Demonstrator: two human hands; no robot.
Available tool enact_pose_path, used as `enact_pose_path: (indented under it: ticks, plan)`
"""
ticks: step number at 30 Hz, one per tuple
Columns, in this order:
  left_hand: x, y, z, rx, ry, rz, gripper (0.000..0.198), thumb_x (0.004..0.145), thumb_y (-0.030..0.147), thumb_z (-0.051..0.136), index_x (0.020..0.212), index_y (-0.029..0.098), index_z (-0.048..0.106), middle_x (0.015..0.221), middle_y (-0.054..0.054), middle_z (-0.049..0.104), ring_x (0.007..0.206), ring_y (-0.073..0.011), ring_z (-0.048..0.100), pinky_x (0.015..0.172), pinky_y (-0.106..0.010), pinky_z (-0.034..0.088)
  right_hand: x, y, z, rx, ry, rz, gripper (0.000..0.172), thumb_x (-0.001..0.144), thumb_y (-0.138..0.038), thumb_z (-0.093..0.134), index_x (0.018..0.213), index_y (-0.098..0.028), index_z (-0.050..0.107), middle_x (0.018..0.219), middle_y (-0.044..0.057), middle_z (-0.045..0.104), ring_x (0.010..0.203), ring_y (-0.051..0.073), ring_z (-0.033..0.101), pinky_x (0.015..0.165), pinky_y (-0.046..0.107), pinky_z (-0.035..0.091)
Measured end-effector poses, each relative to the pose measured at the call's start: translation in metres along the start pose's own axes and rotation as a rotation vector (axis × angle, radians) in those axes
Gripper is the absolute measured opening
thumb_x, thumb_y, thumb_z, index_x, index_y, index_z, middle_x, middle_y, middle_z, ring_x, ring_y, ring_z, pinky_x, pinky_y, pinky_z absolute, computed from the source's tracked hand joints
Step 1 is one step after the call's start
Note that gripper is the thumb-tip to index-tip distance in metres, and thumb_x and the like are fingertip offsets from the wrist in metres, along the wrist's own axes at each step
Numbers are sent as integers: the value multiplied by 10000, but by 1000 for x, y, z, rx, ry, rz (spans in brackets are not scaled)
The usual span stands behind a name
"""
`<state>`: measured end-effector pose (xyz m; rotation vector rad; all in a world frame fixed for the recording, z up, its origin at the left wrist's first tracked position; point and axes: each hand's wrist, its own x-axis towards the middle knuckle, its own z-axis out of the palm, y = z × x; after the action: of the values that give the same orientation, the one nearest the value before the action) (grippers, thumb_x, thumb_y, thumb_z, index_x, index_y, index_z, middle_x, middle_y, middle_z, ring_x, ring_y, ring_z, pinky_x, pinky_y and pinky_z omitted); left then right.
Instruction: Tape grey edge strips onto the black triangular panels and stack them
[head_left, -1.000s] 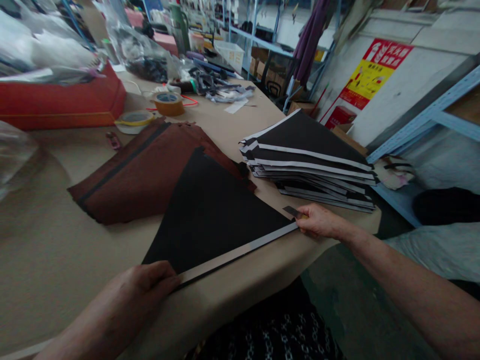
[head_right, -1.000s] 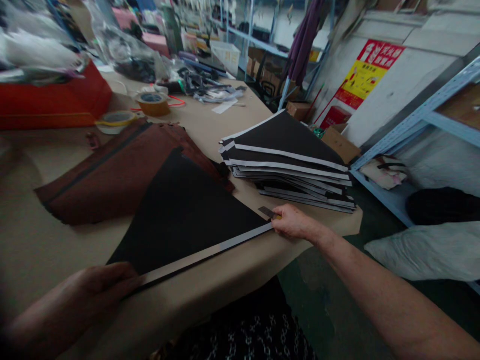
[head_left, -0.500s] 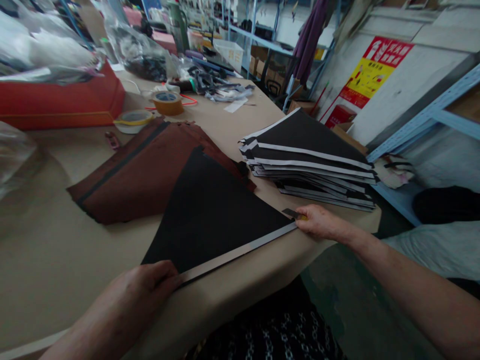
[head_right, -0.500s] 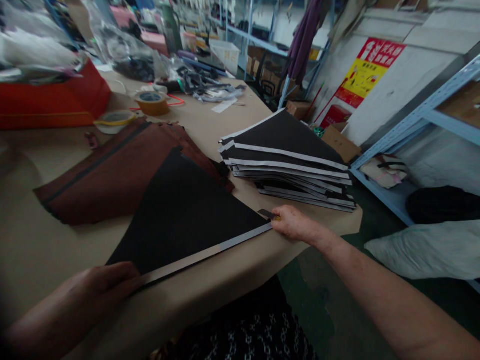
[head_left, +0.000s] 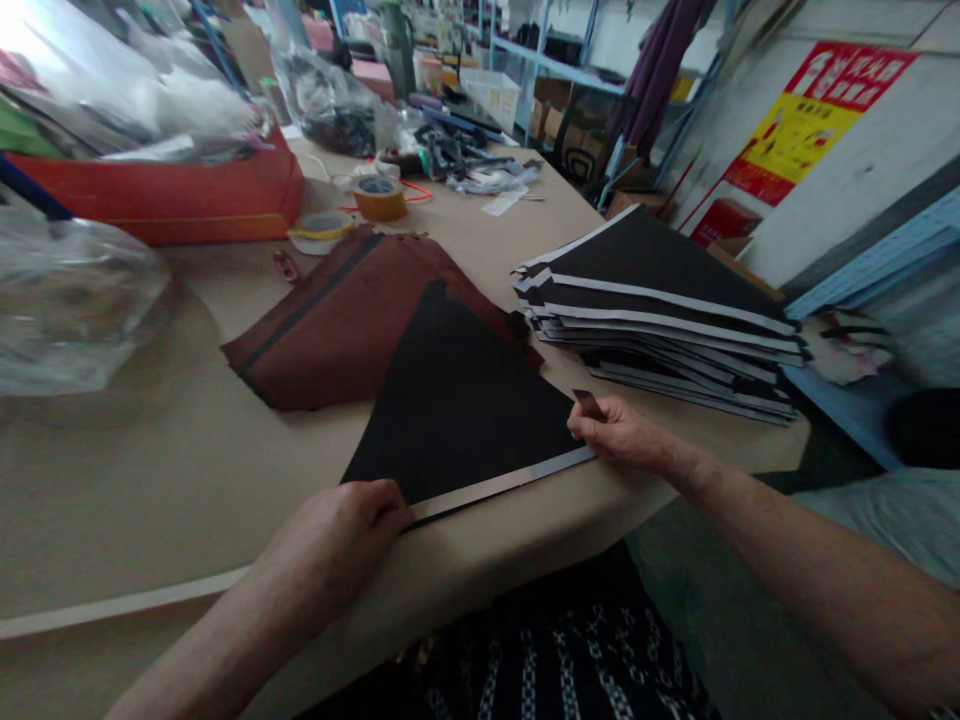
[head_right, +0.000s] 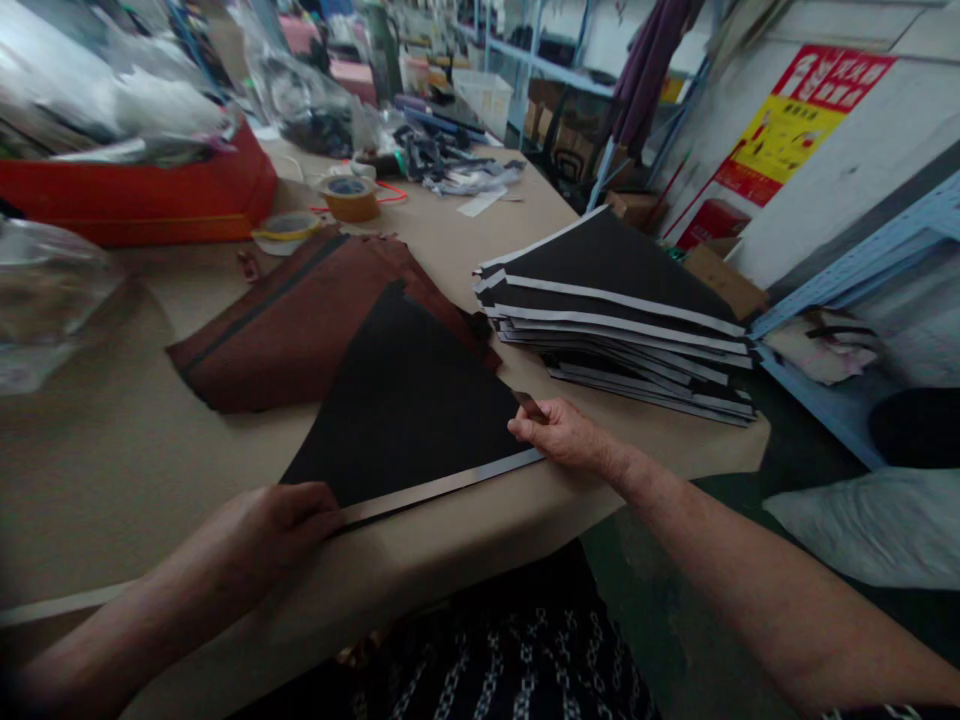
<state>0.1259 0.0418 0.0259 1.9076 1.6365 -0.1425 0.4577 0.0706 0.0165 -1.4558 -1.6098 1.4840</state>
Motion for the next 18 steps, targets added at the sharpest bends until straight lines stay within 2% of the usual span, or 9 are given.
enact_pose_path:
  ticks: [6, 9, 11, 15, 18]
  plan:
    - [-6, 2, -11, -83, -63, -1, 300, 806, 397, 433, 668, 196, 609, 595, 8, 586, 582, -152, 527, 545, -255, 334, 0, 15, 7, -31, 52, -29, 326, 770, -464, 615, 680, -169, 507, 509, -86, 327, 442, 50, 265, 460, 231, 203]
    - [-14, -10, -17, -138, -80, -48, 311, 782, 421, 451, 649, 183, 600, 583, 10, 547, 583, -146, 495, 538, -248, 328, -2, 15, 6, -35, 40, -12, 309, 782, -459, 603, 702, -173, 518, 488, -93, 309, 425, 52, 257, 455, 234, 204]
    - [-21, -27, -19, -164, -78, -88, 328, 770, 441, 455, 644, 177, 603, 577, 10, 522, 580, -144, 472, 536, -246, 327, -2, 16, 6, -41, 41, 4, 301, 787, -462, 599, 730, -175, 532, 482, -96, 303, 412, 53, 257, 448, 234, 202]
    - [-44, -76, -26, -224, -83, -153, 367, 750, 487, 461, 646, 168, 609, 585, 16, 487, 572, -135, 428, 539, -239, 319, 0, 17, 6, -58, 63, 45, 316, 767, -486, 612, 739, -178, 547, 470, -93, 320, 405, 58, 271, 435, 235, 203]
    - [-67, -113, -39, -252, -86, -281, 357, 703, 499, 481, 632, 174, 609, 563, 29, 467, 573, -134, 407, 559, -235, 320, -1, 15, 7, -71, 71, 73, 332, 728, -502, 642, 726, -178, 570, 462, -87, 328, 411, 63, 281, 430, 235, 209]
